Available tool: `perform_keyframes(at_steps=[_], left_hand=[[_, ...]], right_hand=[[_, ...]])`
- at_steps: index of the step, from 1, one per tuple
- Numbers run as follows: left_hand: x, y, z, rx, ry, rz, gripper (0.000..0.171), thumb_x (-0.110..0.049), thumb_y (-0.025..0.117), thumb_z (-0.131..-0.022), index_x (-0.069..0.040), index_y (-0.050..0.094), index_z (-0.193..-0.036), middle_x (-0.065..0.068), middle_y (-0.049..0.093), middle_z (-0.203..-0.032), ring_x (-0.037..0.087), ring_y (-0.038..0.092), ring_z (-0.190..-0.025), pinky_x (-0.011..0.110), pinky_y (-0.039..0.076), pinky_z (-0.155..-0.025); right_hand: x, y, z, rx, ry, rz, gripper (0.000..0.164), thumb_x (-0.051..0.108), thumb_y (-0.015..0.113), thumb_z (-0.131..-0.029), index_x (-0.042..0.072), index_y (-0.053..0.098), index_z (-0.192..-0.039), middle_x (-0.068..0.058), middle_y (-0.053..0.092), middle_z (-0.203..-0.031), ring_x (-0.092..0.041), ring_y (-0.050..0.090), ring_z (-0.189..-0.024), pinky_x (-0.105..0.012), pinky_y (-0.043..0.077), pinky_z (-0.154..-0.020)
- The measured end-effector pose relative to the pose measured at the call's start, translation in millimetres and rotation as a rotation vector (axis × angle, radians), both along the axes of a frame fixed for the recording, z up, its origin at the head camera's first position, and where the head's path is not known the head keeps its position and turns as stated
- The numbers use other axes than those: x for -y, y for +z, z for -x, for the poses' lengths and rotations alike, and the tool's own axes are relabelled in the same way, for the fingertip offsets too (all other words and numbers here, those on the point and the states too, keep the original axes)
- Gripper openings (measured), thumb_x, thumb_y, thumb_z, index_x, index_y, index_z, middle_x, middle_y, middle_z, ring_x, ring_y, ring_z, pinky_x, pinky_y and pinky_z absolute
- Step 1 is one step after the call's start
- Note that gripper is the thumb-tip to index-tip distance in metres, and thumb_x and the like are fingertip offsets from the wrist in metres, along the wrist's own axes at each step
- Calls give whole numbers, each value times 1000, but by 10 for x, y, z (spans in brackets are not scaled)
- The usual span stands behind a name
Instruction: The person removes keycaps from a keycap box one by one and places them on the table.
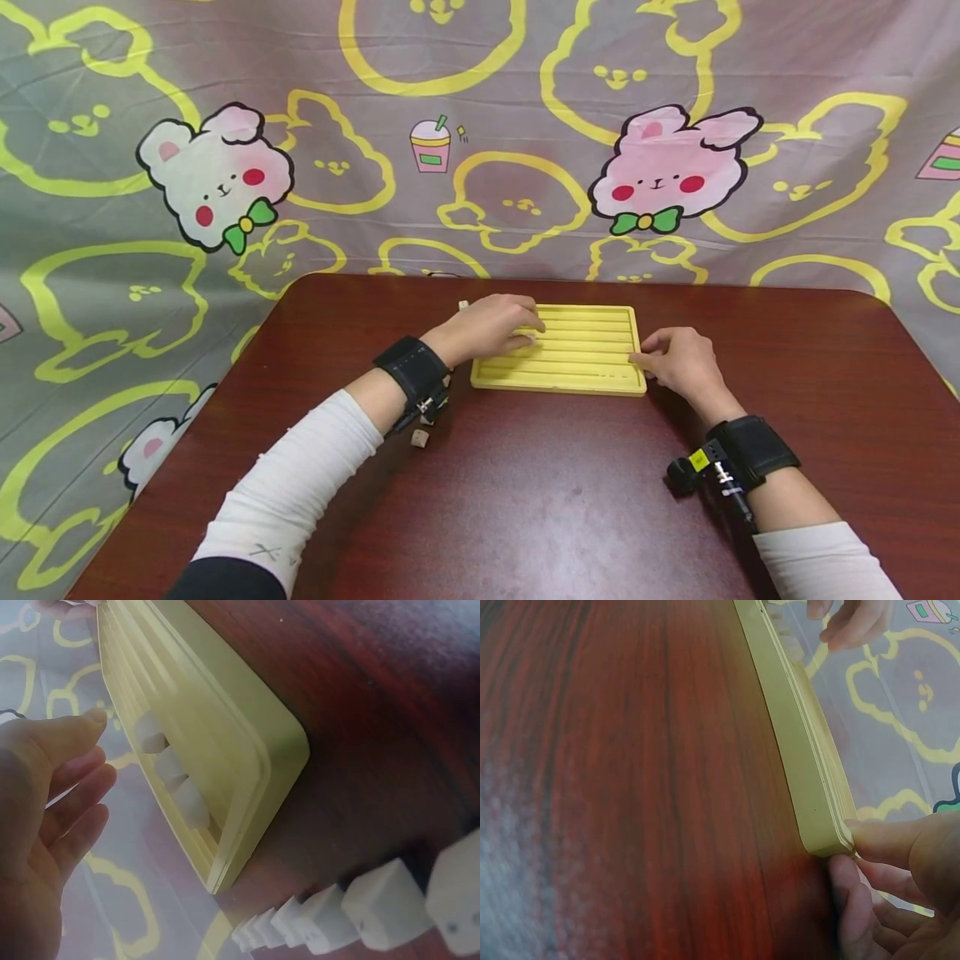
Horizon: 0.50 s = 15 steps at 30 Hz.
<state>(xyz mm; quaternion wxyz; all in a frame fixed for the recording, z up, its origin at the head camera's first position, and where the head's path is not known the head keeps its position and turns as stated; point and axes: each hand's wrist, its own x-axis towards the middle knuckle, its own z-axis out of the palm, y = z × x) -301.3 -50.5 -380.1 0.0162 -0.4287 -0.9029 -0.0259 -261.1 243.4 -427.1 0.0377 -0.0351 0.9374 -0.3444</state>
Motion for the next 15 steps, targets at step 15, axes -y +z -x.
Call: perform_keyframes(at_steps=[15], left_hand=[[-44, -114, 98, 7, 30, 31, 19, -17, 66, -94, -17, 75, -112, 0, 68, -109, 15, 64, -104, 29, 53, -91]], right_hand=[[-21, 8, 13, 6, -5, -3, 35, 25, 72, -89, -4, 68, -108, -16, 73, -90, -14, 66, -67, -27, 57, -59]])
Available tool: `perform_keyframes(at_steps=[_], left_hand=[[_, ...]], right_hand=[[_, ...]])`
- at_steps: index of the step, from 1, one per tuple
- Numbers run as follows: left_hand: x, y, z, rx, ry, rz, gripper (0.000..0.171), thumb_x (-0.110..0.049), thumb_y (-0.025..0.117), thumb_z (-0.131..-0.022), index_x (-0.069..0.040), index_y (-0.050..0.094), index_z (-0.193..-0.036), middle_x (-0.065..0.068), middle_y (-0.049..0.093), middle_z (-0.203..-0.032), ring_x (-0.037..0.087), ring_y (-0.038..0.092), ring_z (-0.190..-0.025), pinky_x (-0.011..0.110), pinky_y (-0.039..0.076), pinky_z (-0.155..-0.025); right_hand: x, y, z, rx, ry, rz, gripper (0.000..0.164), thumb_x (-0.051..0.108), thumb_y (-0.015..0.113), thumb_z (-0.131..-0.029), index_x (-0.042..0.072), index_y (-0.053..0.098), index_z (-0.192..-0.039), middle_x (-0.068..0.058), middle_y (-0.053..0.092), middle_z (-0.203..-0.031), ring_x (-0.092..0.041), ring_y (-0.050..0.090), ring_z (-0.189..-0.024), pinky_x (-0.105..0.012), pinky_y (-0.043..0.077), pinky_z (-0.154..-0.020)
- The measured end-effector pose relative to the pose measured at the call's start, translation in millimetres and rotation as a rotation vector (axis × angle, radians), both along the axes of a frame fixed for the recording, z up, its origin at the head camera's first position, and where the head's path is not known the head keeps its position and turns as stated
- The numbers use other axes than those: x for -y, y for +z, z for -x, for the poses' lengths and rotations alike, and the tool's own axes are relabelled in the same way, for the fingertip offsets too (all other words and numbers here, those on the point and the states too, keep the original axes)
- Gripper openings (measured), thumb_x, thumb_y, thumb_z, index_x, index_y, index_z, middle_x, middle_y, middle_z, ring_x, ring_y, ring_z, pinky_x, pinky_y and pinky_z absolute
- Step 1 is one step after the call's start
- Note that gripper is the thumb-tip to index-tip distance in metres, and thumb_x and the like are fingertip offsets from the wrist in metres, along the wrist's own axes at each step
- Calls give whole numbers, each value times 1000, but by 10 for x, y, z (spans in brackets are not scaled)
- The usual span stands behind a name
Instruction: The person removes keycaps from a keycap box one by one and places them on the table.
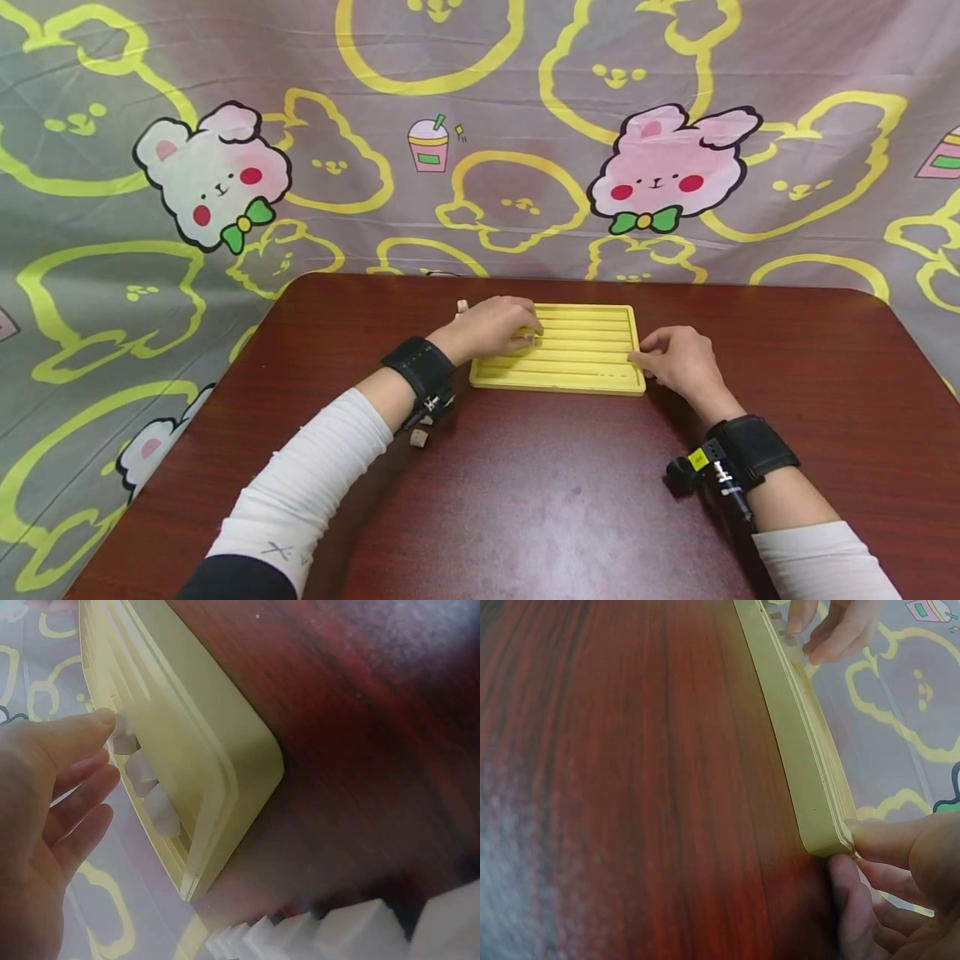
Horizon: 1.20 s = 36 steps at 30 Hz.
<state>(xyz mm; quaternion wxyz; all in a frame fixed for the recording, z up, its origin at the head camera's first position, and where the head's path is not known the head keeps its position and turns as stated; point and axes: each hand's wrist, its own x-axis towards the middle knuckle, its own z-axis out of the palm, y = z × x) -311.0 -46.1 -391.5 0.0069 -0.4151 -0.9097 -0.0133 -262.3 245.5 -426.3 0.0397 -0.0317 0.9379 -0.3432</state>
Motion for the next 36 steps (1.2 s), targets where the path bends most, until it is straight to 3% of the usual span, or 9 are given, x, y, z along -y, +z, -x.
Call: perform_keyframes(at_steps=[7, 14, 27, 36], left_hand=[[-16, -17, 15, 14, 7, -4, 18, -16, 66, -94, -17, 75, -110, -1, 69, -108, 14, 64, -104, 28, 53, -91], [-30, -41, 29, 19, -15, -14, 12, -11, 66, -93, -15, 76, -97, -1, 68, -97, 13, 63, -93, 27, 52, -83], [-38, -59, 46, 29, -34, -41, 14, -8, 64, -94, -13, 77, -90, -1, 69, -90, 11, 58, -84, 24, 49, -77], [-22, -35, 34, 29, -41, -65, 15, -10, 66, -93, -10, 73, -80, -4, 51, -78, 10, 42, -75, 22, 36, -69]], right_hand=[[-10, 3, 13, 4, 0, 3, 35, 26, 72, -89, -4, 68, -107, -16, 74, -89, -14, 67, -67, -28, 58, -60], [-11, -2, 17, -8, -2, 3, 34, 26, 73, -89, -3, 69, -106, -17, 73, -90, -14, 66, -66, -28, 58, -60], [-7, 10, 17, 0, -5, 17, 36, 27, 72, -89, -4, 68, -108, -21, 72, -96, -14, 67, -66, -30, 60, -62], [-3, -1, 4, 1, -7, 16, 36, 26, 72, -89, -4, 68, -108, -20, 72, -95, -14, 67, -66, -29, 59, -61]])
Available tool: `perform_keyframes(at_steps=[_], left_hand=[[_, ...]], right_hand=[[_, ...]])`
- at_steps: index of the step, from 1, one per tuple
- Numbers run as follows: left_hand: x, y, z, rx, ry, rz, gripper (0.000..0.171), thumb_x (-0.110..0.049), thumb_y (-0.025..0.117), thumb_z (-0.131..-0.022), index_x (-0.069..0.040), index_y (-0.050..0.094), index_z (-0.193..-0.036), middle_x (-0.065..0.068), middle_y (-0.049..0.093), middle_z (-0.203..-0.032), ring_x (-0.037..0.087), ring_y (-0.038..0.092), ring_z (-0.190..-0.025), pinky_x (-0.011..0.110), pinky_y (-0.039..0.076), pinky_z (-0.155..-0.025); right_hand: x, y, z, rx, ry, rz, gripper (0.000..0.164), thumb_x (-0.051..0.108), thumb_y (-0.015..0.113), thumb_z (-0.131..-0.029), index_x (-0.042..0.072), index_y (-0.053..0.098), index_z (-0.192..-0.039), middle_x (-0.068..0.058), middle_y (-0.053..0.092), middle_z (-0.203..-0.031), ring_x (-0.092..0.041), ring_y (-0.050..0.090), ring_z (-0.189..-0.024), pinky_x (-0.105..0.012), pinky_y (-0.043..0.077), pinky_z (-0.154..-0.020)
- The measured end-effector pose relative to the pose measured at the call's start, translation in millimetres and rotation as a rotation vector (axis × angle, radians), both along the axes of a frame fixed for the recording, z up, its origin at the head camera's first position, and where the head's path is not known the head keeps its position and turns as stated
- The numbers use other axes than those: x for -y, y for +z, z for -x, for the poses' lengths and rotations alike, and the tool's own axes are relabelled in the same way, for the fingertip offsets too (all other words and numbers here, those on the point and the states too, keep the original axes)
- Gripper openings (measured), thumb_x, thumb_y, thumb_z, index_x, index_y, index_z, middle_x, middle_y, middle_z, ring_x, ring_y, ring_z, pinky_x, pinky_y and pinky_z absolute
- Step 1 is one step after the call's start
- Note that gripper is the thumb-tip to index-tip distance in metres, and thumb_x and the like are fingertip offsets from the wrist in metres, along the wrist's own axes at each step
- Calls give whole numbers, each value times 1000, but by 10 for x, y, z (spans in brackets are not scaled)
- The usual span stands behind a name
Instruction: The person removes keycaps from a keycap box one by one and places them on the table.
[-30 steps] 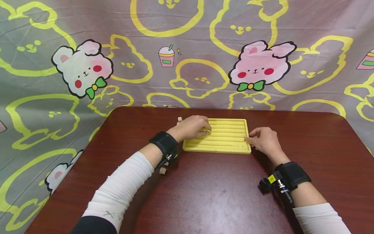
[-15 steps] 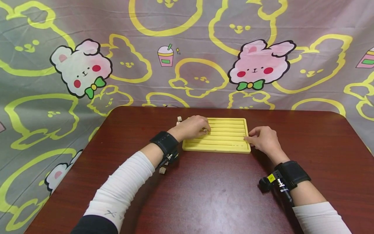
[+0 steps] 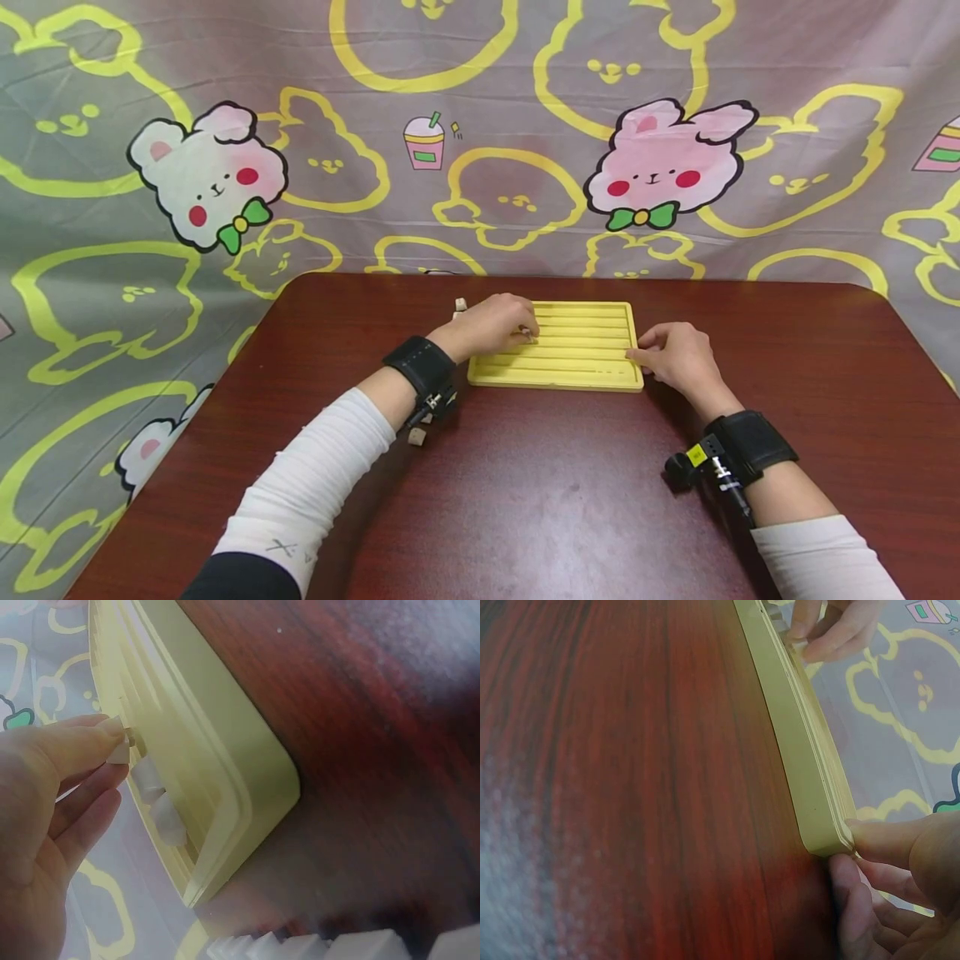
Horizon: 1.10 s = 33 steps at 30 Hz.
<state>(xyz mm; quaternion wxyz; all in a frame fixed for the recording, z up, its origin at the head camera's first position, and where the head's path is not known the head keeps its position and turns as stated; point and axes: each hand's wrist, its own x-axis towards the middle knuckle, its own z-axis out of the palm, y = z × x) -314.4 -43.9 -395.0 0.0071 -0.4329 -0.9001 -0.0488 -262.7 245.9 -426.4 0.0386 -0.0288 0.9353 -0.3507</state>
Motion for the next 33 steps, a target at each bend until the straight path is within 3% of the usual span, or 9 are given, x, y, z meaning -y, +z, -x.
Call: perform_keyframes(at_steps=[4, 14, 21, 33], left_hand=[[23, 24, -29, -1, 2, -7, 16, -10, 66, -93, -8, 72, -78, -4, 47, -77, 10, 38, -73, 22, 34, -67], [92, 50, -129, 9, -5, -29, 12, -8, 67, -93, -8, 73, -82, -2, 54, -81, 10, 41, -74, 22, 35, -68], [85, 56, -168, -6, -19, 6, 8, -12, 68, -93, -12, 76, -91, -1, 67, -91, 9, 58, -83, 22, 49, -76], [114, 148, -261, -31, -50, 15, 8, -11, 69, -92, -11, 76, -94, 0, 67, -92, 11, 62, -87, 24, 51, -80]], right_hand=[[10, -1, -13, -1, -5, 0, 37, 27, 73, -89, -4, 68, -108, -19, 72, -94, -14, 67, -65, -28, 58, -59], [16, -5, -27, -6, -2, -9, 35, 26, 73, -89, -4, 69, -106, -16, 72, -89, -14, 66, -65, -26, 56, -58], [18, 2, -22, -12, -3, -13, 35, 26, 73, -89, -4, 68, -106, -16, 71, -89, -14, 65, -65, -25, 56, -58], [29, -5, -18, 1, -9, -12, 37, 26, 73, -88, -5, 67, -108, -19, 72, -94, -14, 66, -66, -26, 56, -59]])
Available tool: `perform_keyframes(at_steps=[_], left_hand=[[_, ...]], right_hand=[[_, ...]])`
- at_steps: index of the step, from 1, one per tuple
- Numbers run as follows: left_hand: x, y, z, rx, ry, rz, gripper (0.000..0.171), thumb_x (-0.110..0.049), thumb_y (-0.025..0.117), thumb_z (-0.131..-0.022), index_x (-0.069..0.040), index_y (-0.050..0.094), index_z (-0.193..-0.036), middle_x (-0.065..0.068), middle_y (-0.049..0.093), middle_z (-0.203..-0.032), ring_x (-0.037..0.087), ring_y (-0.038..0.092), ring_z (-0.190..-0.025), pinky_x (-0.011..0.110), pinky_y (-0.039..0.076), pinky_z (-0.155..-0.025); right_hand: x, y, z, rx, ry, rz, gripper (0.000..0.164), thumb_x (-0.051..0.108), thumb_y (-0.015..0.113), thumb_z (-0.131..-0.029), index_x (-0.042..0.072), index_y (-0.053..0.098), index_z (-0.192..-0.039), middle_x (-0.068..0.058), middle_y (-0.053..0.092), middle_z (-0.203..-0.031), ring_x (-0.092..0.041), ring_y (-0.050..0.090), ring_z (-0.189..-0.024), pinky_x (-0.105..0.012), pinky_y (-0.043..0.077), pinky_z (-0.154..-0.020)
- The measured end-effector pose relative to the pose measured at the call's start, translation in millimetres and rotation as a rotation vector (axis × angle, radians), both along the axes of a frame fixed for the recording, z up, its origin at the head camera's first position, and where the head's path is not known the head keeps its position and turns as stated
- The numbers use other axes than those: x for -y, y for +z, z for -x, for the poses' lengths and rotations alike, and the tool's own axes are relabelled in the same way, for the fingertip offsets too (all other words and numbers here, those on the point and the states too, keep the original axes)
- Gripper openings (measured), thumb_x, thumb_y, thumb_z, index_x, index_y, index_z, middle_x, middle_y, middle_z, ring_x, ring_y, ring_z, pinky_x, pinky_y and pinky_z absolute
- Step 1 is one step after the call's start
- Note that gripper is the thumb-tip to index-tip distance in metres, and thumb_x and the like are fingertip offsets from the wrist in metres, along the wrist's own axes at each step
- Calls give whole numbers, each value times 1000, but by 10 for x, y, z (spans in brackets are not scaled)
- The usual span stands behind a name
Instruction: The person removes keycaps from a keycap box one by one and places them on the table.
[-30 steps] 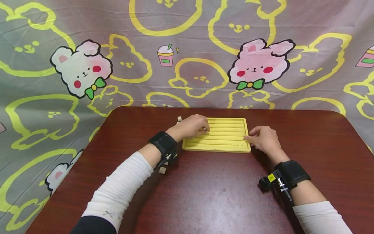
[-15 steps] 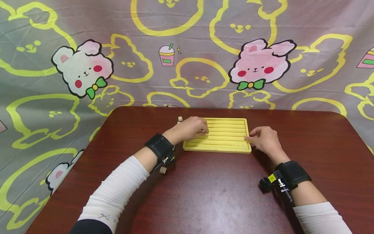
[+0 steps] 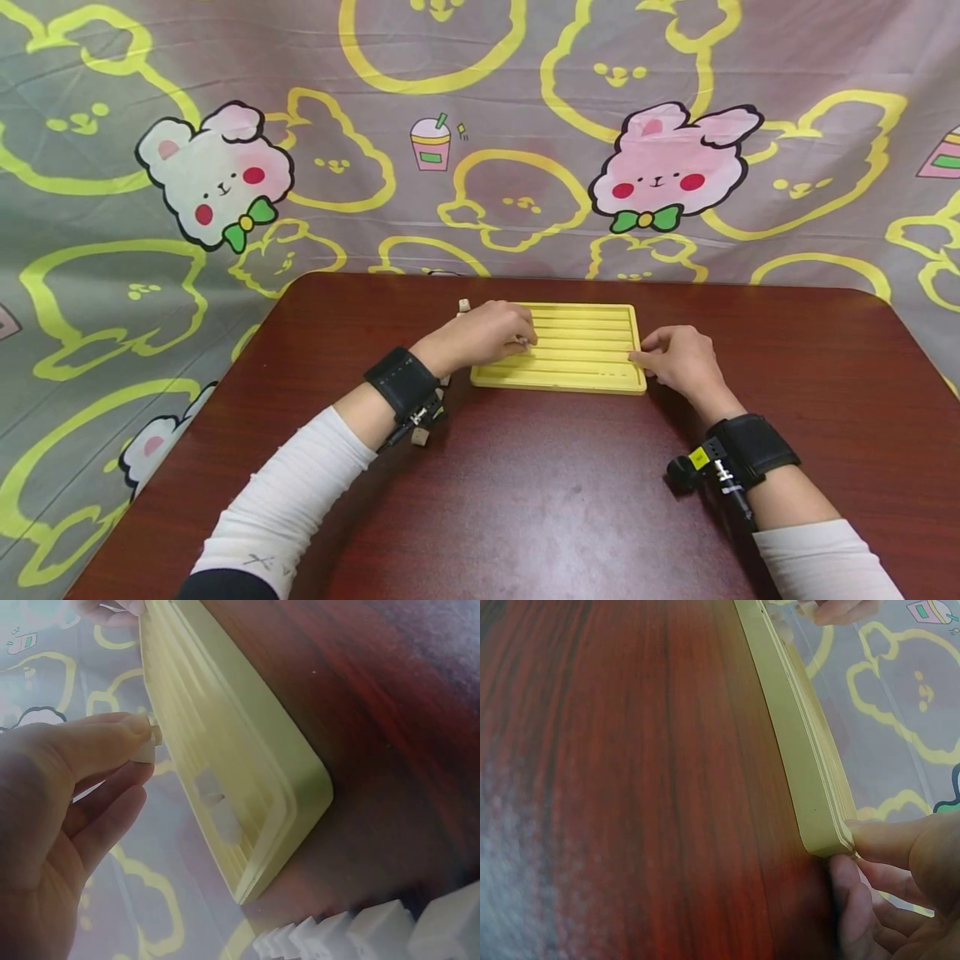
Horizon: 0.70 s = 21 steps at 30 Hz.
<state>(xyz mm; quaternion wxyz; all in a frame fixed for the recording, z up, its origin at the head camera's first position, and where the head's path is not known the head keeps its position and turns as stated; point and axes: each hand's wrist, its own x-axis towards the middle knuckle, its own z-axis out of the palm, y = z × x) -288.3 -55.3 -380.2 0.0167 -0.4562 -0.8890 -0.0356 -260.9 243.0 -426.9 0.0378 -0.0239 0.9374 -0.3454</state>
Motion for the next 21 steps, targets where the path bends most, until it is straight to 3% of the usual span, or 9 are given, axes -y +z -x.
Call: perform_keyframes(at_steps=[21], left_hand=[[113, 211, -212, -13, -25, -56, 12, -12, 71, -91, -12, 78, -101, 0, 70, -98, 11, 66, -93, 22, 53, -82]], right_hand=[[-5, -7, -1, -12, 2, -9, 37, 27, 73, -88, -5, 68, -107, -18, 71, -90, -15, 65, -64, -25, 55, -57]])
